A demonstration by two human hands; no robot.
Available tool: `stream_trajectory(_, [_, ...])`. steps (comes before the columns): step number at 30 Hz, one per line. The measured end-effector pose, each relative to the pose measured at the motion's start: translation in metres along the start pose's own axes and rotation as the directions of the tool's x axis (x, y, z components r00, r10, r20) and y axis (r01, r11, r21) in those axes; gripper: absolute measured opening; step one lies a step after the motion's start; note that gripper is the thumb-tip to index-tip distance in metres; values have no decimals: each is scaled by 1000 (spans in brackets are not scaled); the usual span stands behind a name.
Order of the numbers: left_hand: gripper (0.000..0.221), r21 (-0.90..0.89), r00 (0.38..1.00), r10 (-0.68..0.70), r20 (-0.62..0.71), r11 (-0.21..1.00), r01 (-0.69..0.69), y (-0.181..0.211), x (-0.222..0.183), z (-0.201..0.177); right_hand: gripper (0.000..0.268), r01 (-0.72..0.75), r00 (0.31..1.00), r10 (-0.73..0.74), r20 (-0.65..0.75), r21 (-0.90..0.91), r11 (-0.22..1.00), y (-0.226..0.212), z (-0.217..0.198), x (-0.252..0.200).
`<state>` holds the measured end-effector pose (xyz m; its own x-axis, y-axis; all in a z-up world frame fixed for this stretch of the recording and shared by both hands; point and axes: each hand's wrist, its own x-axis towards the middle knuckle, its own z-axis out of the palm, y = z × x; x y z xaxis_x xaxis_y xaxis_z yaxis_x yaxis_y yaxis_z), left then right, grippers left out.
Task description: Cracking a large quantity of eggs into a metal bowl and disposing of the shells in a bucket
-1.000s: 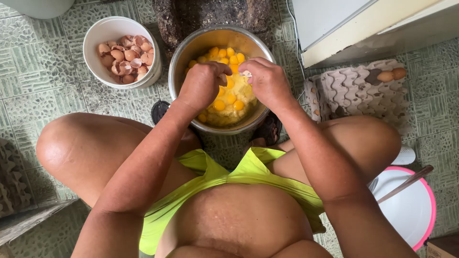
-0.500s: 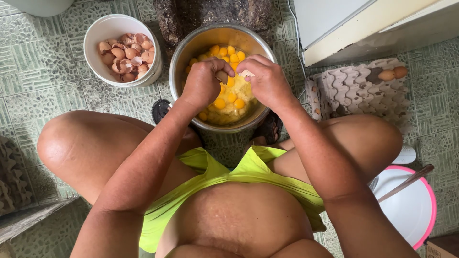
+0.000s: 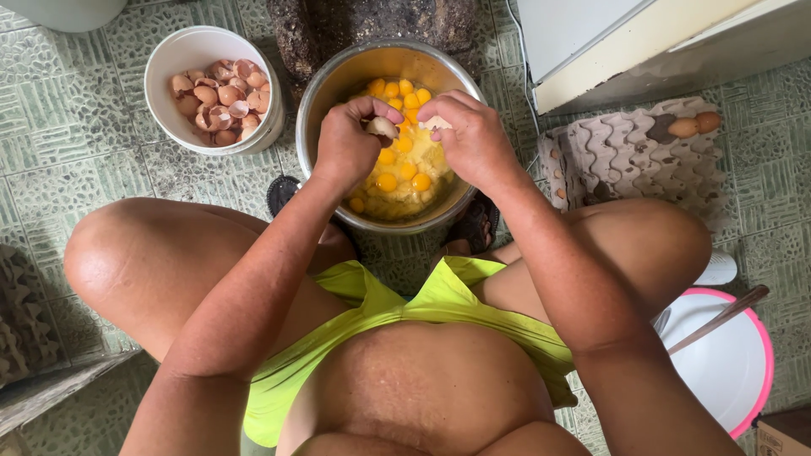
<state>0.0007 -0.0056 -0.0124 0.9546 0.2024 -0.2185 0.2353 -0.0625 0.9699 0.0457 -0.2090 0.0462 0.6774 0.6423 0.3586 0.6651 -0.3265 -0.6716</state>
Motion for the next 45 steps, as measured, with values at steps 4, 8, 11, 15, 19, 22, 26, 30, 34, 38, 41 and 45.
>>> stream_trajectory(4, [35, -217, 993, -94, 70, 970, 107, 10, -13, 7, 23, -29, 999, 29, -40, -2, 1000, -9, 5, 1])
stream_trajectory(8, [43, -534, 930, -260, 260, 764, 363, 33, -19, 4, 32, -124, 988, 141, -60, 234, 964, -22, 14, 1])
stream_trajectory(11, [46, -583, 885, -316, 342, 668, 463, 56, -26, 1, 38, -140, 989, 145, 15, 378, 915, -58, 2, 13])
stream_trajectory(15, [65, -576, 869, -316, 381, 654, 490, 60, -28, 0, 45, 2, 997, 27, -75, 359, 933, -46, 10, 11])
stream_trajectory(19, [26, -551, 844, -446, 299, 641, 534, 62, -18, 0, 34, -204, 977, 212, -14, 209, 956, -38, -8, 13])
stream_trajectory(22, [24, -567, 839, -464, 285, 623, 538, 66, -18, -5, 38, -693, 717, 659, 227, 134, 708, -41, -19, 22])
stream_trajectory(26, [27, -572, 828, -475, 298, 606, 553, 64, -16, -18, 30, -724, 514, 788, 340, -320, 611, 35, 13, -19])
stream_trajectory(30, [33, -473, 849, -431, 304, 705, 528, 54, -13, -22, 26, -468, 763, 596, 252, -421, 777, 72, 18, -50])
stream_trajectory(34, [21, -445, 888, -348, 301, 772, 454, 40, -18, -18, 30, -679, 523, 805, 279, -436, 591, -4, -68, -16])
stream_trajectory(38, [26, -129, 864, -479, 157, 857, 498, 43, -21, -10, 48, -885, 386, 911, 145, -222, 410, -20, -168, -18])
stream_trajectory(41, [30, 86, 832, -542, 120, 840, 535, 74, -24, -7, 38, -916, 346, 935, -73, -242, 320, 39, -228, -65])
stream_trajectory(45, [47, 279, 936, -350, 29, 903, 328, 40, 0, -44, 41, -970, 216, 911, -350, -182, 159, 171, -271, -160])
